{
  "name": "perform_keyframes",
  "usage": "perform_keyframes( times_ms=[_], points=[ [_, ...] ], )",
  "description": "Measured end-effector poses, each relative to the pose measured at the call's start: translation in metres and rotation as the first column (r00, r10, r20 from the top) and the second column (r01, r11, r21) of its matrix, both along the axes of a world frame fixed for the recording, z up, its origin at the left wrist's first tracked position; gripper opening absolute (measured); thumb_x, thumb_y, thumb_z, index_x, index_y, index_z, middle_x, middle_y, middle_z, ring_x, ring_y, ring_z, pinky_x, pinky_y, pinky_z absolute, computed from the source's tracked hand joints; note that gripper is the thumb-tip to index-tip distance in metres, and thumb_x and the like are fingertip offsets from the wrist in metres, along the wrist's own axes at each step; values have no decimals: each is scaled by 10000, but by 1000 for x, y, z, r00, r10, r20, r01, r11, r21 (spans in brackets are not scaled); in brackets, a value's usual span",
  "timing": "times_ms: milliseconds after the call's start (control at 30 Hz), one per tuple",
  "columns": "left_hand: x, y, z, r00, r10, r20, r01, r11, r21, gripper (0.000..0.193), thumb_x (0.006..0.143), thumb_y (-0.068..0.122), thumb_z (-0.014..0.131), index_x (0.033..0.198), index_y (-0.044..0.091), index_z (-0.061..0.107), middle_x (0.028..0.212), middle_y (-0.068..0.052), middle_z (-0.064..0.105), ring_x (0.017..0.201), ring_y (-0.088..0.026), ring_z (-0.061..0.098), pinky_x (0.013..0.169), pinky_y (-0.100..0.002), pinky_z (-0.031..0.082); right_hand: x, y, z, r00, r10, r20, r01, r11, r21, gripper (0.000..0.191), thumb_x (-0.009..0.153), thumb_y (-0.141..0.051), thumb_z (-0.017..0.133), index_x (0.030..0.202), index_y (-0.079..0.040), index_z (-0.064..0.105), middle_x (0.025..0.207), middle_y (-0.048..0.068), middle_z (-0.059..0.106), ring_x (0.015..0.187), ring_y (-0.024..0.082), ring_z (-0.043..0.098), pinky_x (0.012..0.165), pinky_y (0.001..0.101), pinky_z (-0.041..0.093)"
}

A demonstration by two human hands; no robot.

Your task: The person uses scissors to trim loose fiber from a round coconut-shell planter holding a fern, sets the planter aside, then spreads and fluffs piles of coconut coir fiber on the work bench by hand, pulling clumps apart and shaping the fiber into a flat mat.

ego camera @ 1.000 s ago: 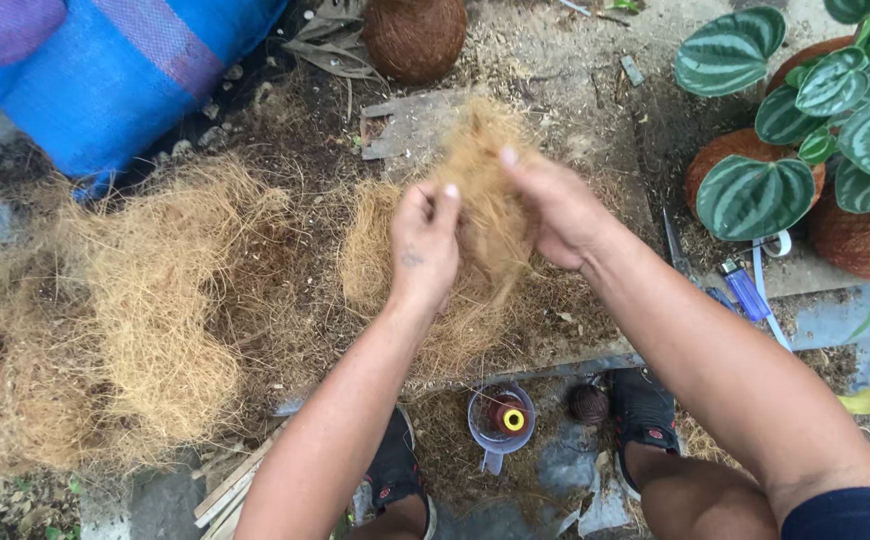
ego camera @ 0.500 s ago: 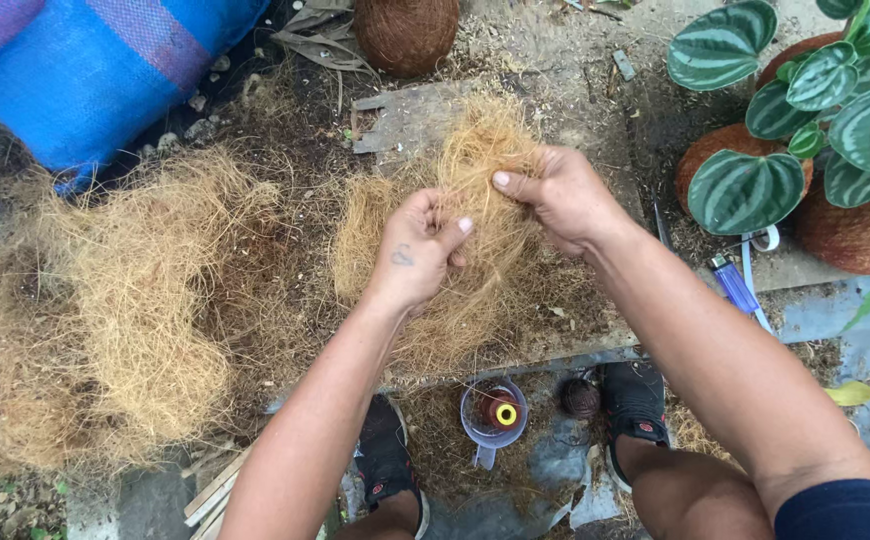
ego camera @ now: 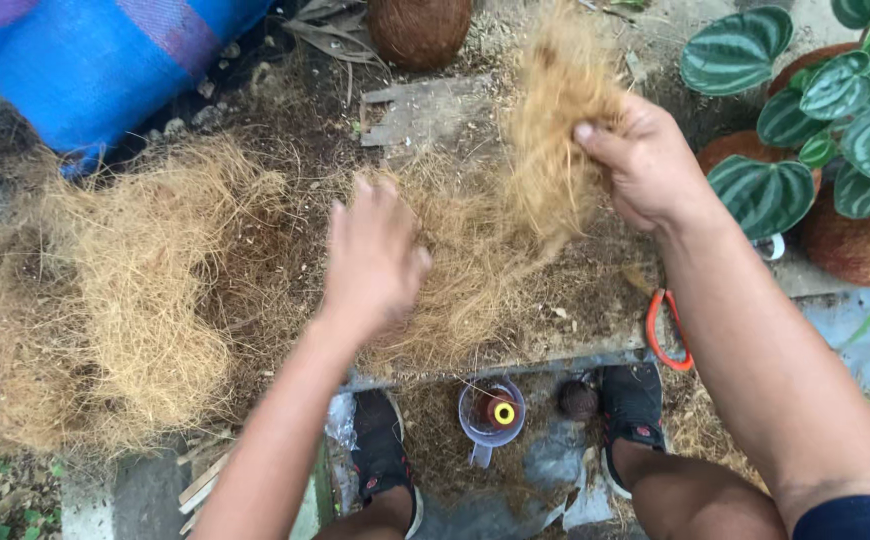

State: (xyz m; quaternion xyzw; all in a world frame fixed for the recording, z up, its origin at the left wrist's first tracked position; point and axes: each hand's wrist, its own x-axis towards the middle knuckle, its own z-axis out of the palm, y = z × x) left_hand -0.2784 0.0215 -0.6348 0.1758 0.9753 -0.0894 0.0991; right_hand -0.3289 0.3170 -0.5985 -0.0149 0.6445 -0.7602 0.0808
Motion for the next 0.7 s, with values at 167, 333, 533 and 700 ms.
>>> perform_keyframes(
  times_ms=[167,333,533,700],
  points=[
    [39,17,-49,983,10,183,-63,956,286,911,932,736,310,1613,142,188,1677,-178,-6,1543,-348,-77,1183,-619,-136,1,-4,-24,975,200,96,-211,970,124,273,973,-16,639,1239,-27,700,1152,104,730,1006,203,677,895,367,563],
    [49,50,-61,914,255,316,-347,895,281,933,951,752,327,1609,111,166,1689,-201,-41,1537,-371,-139,1150,-653,-168,2,-74,-36,974,147,175,-225,489,843,413,984,-139,588,1394,-99,562,1168,99,714,996,209,690,875,398,589],
    [36,10,-51,841,480,251,-452,366,814,380,1007,373,499,1141,107,735,1140,-123,742,1167,-259,670,1114,-416,457,18,-48,-50,805,184,-564,460,407,789,435,968,-77,662,1354,81,542,1271,241,635,1135,336,641,967,487,492],
    [23,-52,-49,914,336,-225,9,538,843,245,1028,231,544,1129,66,694,1105,-114,724,1041,-268,649,1026,-428,436,57,-43,-58,668,443,-598,229,642,732,83,947,-62,654,1022,-32,634,993,149,669,974,279,659,871,434,535]
  ],
)
